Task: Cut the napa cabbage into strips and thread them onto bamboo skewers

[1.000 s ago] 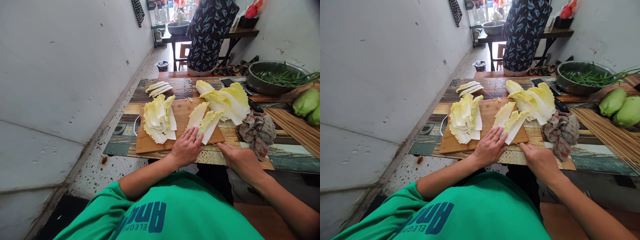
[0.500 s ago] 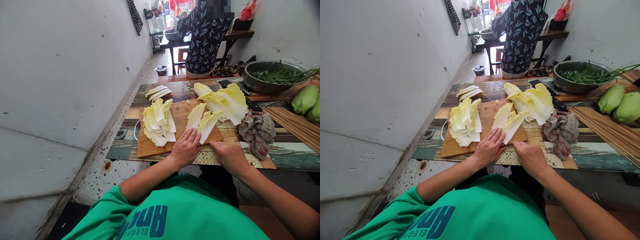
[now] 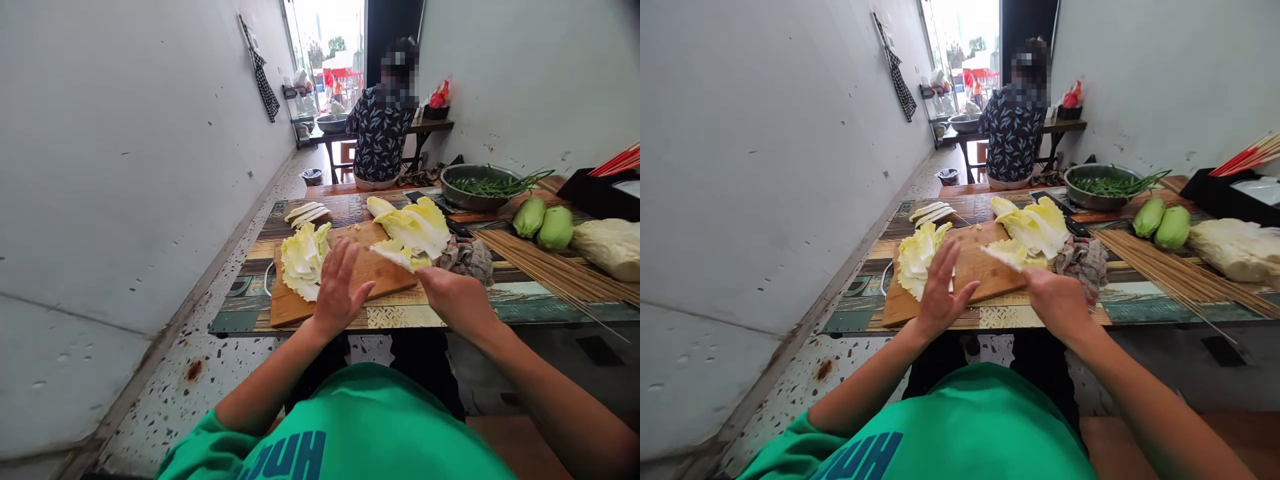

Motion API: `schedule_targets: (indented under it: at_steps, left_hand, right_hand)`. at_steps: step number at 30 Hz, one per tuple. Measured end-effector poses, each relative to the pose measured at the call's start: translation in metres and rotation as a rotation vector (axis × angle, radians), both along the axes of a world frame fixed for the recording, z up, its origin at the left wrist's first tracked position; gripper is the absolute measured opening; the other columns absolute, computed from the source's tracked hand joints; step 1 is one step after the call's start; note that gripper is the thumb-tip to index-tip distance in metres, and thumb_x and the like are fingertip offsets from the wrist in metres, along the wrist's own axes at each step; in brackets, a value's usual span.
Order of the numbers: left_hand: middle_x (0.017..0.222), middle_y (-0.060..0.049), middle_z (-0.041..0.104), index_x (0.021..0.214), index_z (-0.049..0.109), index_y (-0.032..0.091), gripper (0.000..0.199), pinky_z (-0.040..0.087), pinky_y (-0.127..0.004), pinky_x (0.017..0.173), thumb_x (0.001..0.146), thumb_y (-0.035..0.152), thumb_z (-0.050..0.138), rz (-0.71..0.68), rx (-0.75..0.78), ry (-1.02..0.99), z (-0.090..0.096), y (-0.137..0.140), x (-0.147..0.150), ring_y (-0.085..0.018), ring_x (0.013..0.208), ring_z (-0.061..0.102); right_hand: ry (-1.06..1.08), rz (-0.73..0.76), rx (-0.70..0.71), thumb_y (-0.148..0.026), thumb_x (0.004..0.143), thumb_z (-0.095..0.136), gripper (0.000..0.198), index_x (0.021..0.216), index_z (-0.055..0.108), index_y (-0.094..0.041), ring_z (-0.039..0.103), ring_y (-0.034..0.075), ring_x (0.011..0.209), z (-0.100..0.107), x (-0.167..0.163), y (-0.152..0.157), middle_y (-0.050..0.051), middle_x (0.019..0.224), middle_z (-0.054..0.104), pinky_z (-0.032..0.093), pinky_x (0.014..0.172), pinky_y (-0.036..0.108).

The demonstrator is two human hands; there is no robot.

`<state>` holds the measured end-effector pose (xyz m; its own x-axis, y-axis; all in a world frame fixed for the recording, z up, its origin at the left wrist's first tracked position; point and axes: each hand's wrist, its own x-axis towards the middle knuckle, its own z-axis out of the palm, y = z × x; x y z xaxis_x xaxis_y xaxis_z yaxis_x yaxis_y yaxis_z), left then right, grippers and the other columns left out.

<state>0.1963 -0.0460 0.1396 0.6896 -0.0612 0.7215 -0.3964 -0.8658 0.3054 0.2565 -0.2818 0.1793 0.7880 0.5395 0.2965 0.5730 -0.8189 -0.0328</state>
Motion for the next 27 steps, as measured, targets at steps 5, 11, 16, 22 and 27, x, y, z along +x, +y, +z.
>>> schedule_targets:
  at_steps: [5,11,16,22,27]
  left_hand:
    - [0.159,-0.016,0.040,0.157,0.029,0.023,0.093,0.030,-0.051,0.124,0.083,0.059,0.072,-0.029,-0.373,0.124,0.043,0.019,-0.017,-0.032,0.148,0.037]
    - [0.137,-0.018,0.063,0.143,0.051,0.015,0.084,0.051,-0.044,0.108,0.076,0.055,0.081,-0.429,-0.880,0.567,0.045,0.014,-0.019,-0.030,0.126,0.062]
    - [0.121,-0.014,0.072,0.128,0.062,0.013,0.067,0.059,-0.035,0.088,0.078,0.054,0.079,-0.486,-1.080,0.883,0.003,-0.009,-0.028,-0.024,0.102,0.072]
    - [0.111,-0.009,0.075,0.126,0.066,0.018,0.044,0.056,-0.036,0.094,0.088,0.040,0.071,-0.127,-0.431,0.543,0.004,0.032,-0.017,-0.021,0.101,0.072]
    - [0.132,-0.011,0.068,0.119,0.070,0.021,0.032,0.040,-0.054,0.114,0.087,0.023,0.068,0.053,0.429,0.578,0.034,0.082,0.017,-0.030,0.132,0.057]
  right_hand:
    - [0.383,0.178,0.523,-0.050,0.097,0.044,0.043,0.098,0.073,-0.018,0.053,0.013,0.052,0.043,-0.008,-0.023,0.002,0.063,0.063,0.039,0.051,0.025]
    - [0.765,0.185,0.731,-0.064,0.089,0.054,0.051,0.093,0.070,-0.016,0.040,0.010,0.051,0.039,-0.027,-0.020,-0.002,0.058,0.049,0.032,0.046,0.023]
    - [1.024,0.068,0.900,-0.066,0.076,0.070,0.051,0.098,0.066,-0.021,0.036,0.009,0.050,-0.015,-0.030,-0.026,-0.006,0.058,0.043,0.029,0.043,0.022]
    - [1.499,-0.128,1.097,-0.071,0.074,0.071,0.056,0.071,0.043,-0.022,0.016,0.003,0.043,-0.088,-0.034,-0.056,-0.011,0.054,0.025,0.012,0.037,0.019]
    - [1.503,-0.142,1.192,-0.067,0.079,0.069,0.056,0.065,0.040,-0.021,0.020,0.003,0.041,-0.106,-0.034,-0.058,-0.010,0.053,0.028,0.017,0.036,0.019]
